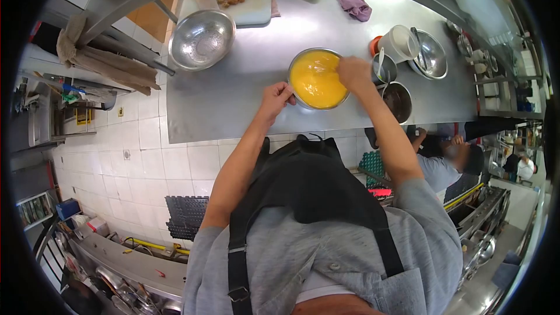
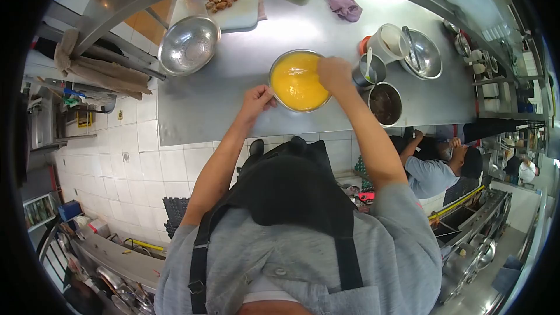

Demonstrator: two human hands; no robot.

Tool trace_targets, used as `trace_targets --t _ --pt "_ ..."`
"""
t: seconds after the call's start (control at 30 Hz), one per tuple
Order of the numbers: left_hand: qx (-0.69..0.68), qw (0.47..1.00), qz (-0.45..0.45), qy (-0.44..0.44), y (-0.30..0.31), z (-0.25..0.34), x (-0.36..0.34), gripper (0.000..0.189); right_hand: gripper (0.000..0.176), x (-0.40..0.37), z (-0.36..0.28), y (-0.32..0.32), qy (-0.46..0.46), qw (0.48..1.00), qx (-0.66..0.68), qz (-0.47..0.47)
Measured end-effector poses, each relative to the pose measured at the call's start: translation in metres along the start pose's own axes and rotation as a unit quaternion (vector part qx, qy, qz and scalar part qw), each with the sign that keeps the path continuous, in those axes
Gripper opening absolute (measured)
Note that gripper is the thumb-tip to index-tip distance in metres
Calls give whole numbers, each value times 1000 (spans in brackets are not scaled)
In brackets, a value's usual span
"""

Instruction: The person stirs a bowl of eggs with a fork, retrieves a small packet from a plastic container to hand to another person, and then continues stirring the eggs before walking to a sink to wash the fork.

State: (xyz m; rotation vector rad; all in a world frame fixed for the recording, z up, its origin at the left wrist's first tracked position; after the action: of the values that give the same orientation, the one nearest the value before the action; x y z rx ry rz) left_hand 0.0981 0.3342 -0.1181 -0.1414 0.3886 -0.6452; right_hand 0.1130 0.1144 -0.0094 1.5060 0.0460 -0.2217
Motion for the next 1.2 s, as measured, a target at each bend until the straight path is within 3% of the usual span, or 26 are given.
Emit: trace_targets --t 0.07,0.17,0.27,0.37,0.53,0.7,0.8,0.9,1.0,1.1,1.2 --pt "-9 1000 6 6 -1 -3 -2 21 26 -31 4 -3 -5 995 -46 -84" --pt "-26 1000 -4 4 -2 -5 -1 22 27 -66 -44 -9 88 989 -30 -117" --pt "-34 999 -1 6 -2 -6 -1 22 27 -45 -93 -4 149 985 -27 -86" --pt "-23 1000 0 7 -1 -4 -2 23 19 10 -54 3 69 997 29 2" --pt "-21 1000 -5 -6 -2 -5 1 23 22 -14 15 -4 -25 997 -46 -65" --pt "-21 1000 -2 -16 -2 -3 1 23 34 -75 -14 -2 52 992 93 -68" --pt "-12 1000 -4 -15 -2 1 1 23 35 -69 21 40 -73 984 160 14" --pt "-29 1000 4 11 -2 -3 1 23 31 -65 -23 -13 67 997 34 18" --pt "-15 1000 2 1 -2 2 0 24 34 -58 1 11 27 993 115 21" --pt "-19 1000 -1 10 -1 -3 0 24 36 -45 8 -12 5 995 74 60" --pt "-3 1000 -8 -15 0 5 2 24 36 -53 -17 0 54 994 92 3"
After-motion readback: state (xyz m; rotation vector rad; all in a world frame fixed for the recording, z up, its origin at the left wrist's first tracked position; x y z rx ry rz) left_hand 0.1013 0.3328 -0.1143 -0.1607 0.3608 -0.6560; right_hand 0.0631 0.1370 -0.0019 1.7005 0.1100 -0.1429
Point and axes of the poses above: each hand's wrist, its own x-axis towards the middle knuckle, its own y-axis out of the back of the hand, z = x × y, the point moved 10 cm from there along x, towards the middle knuckle, and after that the axes turned 6 degrees about -z, right-handed, at the moved point
